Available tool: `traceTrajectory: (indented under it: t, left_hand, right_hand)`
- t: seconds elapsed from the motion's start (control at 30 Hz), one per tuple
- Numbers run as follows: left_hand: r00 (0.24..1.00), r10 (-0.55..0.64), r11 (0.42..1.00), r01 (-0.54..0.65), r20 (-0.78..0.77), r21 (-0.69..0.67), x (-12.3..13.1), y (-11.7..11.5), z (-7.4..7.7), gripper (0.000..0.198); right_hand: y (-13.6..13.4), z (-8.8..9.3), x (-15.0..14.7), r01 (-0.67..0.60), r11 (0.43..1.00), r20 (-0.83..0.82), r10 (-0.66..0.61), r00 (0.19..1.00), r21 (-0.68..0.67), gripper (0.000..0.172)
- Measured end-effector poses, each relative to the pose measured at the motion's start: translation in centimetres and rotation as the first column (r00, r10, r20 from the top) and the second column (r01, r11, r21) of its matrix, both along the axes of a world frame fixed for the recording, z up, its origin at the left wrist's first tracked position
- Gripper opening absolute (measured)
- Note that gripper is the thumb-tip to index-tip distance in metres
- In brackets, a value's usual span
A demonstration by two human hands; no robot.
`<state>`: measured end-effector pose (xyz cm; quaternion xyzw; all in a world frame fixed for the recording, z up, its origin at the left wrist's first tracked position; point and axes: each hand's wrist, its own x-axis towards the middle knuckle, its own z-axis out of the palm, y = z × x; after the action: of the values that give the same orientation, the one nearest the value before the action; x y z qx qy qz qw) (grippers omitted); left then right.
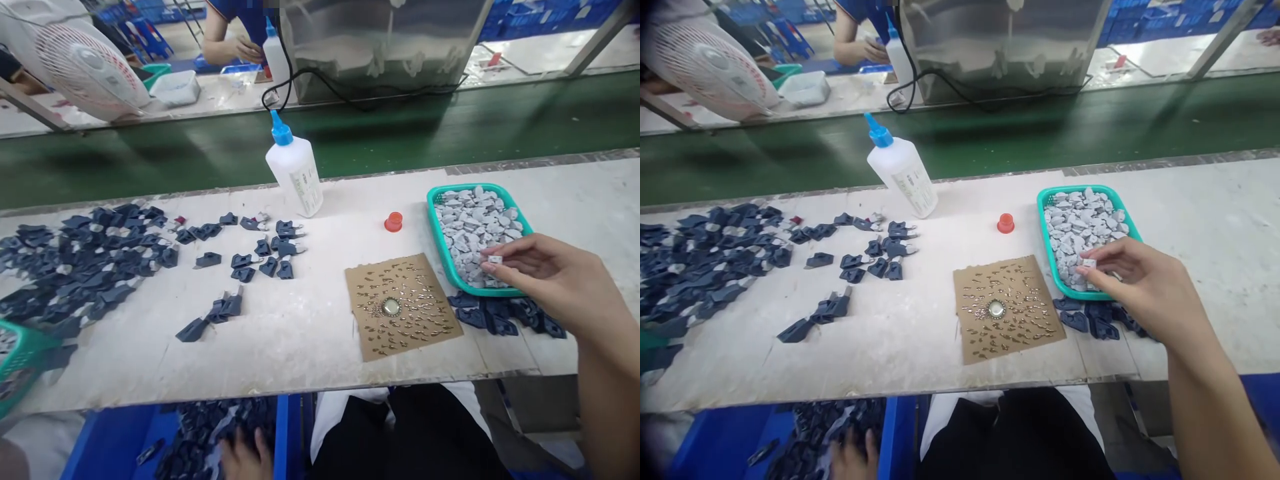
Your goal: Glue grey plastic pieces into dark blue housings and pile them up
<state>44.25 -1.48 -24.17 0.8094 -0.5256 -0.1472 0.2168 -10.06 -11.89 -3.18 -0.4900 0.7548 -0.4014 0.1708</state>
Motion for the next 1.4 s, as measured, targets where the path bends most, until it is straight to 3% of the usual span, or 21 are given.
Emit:
traceTrajectory:
  t: [0.07, 0.13, 0.2, 0.3, 0.4, 0.5, 0.6, 0.7, 0.77, 0.83, 0.9, 0.97, 1.03, 1.1, 1.17, 1.23, 1.3, 1.4]
  left_hand:
    - [0.999, -0.035, 0.996, 0.038, -0.036, 0.083, 0.1, 1.0, -1.7, 0.028]
    - [0.996, -0.061, 0.986, 0.07, -0.067, 0.153, 0.2, 1.3, -2.0, 0.032]
    - [0.992, -0.071, 0.974, 0.091, -0.102, 0.209, 0.4, 1.4, -1.5, 0.037]
    - [0.982, -0.071, 0.956, 0.117, -0.176, 0.268, 0.4, 1.7, -0.1, 0.04]
    - [0.965, -0.051, 0.951, 0.125, -0.255, 0.282, 0.1, 1.9, 1.3, 0.034]
    - [0.955, 0.058, 0.963, 0.024, -0.292, 0.269, -0.3, 1.4, 2.2, 0.036]
    - [0.919, 0.245, 0.959, -0.182, -0.31, 0.218, -0.8, 0.3, 3.3, 0.049]
    - [0.859, 0.337, 0.941, -0.297, -0.385, 0.16, -2.3, -1.0, 6.2, 0.053]
    - [0.763, 0.29, 0.954, -0.28, -0.578, 0.109, -4.2, -2.0, 9.2, 0.055]
    - [0.568, 0.14, 0.976, -0.219, -0.811, 0.015, -6.9, -3.2, 12.5, 0.051]
    - [0.353, -0.034, 0.99, -0.114, -0.935, -0.079, -10.1, -4.4, 15.3, 0.035]
    - [0.093, -0.093, 0.996, 0.014, -0.991, -0.092, -13.4, -5.8, 17.1, 0.028]
    - [-0.168, -0.051, 0.989, 0.125, -0.984, -0.073, -16.4, -7.1, 17.8, 0.024]
    - [-0.348, 0.0, 0.976, 0.203, -0.937, -0.075, -18.6, -8.2, 17.8, 0.022]
    - [-0.404, 0.016, 0.967, 0.24, -0.915, -0.089, -20.2, -8.9, 17.5, 0.024]
    - [-0.403, -0.002, 0.965, 0.24, -0.915, -0.108, -21.0, -9.2, 17.2, 0.026]
    - [-0.414, -0.012, 0.96, 0.25, -0.91, -0.127, -21.3, -9.2, 17.0, 0.019]
    - [-0.422, -0.013, 0.956, 0.262, -0.906, -0.135, -21.3, -9.0, 16.7, 0.012]
  right_hand:
    - [0.6, 0.4, 1.4, -0.032, 0.998, 0.136, 0.038, 0.99, -0.046, 0.037]
    - [1.1, 0.8, 2.7, -0.047, 0.996, 0.215, 0.063, 0.974, -0.08, 0.035]
    - [1.4, 1.1, 3.7, -0.054, 0.994, 0.337, 0.084, 0.938, -0.097, 0.034]
    - [1.6, 1.3, 4.9, -0.054, 0.991, 0.604, 0.117, 0.789, -0.122, 0.035]
    - [1.7, 1.2, 5.8, -0.06, 0.992, 0.722, 0.122, 0.681, -0.111, 0.023]
    - [1.7, 1.3, 6.4, -0.081, 0.994, 0.773, 0.104, 0.626, -0.068, 0.022]
    - [1.6, 1.5, 6.8, -0.096, 0.994, 0.815, 0.1, 0.571, -0.054, 0.022]
    - [1.5, 1.5, 7.2, -0.095, 0.995, 0.817, 0.091, 0.569, -0.044, 0.024]
    - [1.5, 1.4, 7.6, -0.102, 0.994, 0.811, 0.082, 0.579, -0.027, 0.03]
    - [1.6, 1.3, 8.3, -0.117, 0.993, 0.798, 0.084, 0.597, -0.018, 0.029]
    - [1.9, 1.0, 9.1, -0.096, 0.994, 0.731, 0.1, 0.675, -0.048, 0.022]
    - [2.1, 0.7, 10.0, -0.032, 0.994, 0.52, 0.084, 0.85, -0.109, 0.019]
    - [2.1, 0.2, 10.5, -0.049, 0.987, 0.162, 0.074, 0.984, -0.153, 0.017]
    - [1.9, -0.3, 10.6, -0.182, 0.975, -0.169, 0.159, 0.973, -0.129, 0.013]
    - [1.3, -0.8, 10.4, -0.357, 0.928, -0.349, 0.301, 0.887, -0.107, 0.016]
    - [0.7, -1.4, 10.1, -0.484, 0.864, -0.44, 0.384, 0.812, -0.139, 0.025]
    - [0.1, -1.8, 9.9, -0.562, 0.815, -0.496, 0.431, 0.753, -0.145, 0.031]
    - [-0.4, -2.1, 9.9, -0.593, 0.8, -0.532, 0.464, 0.709, -0.092, 0.03]
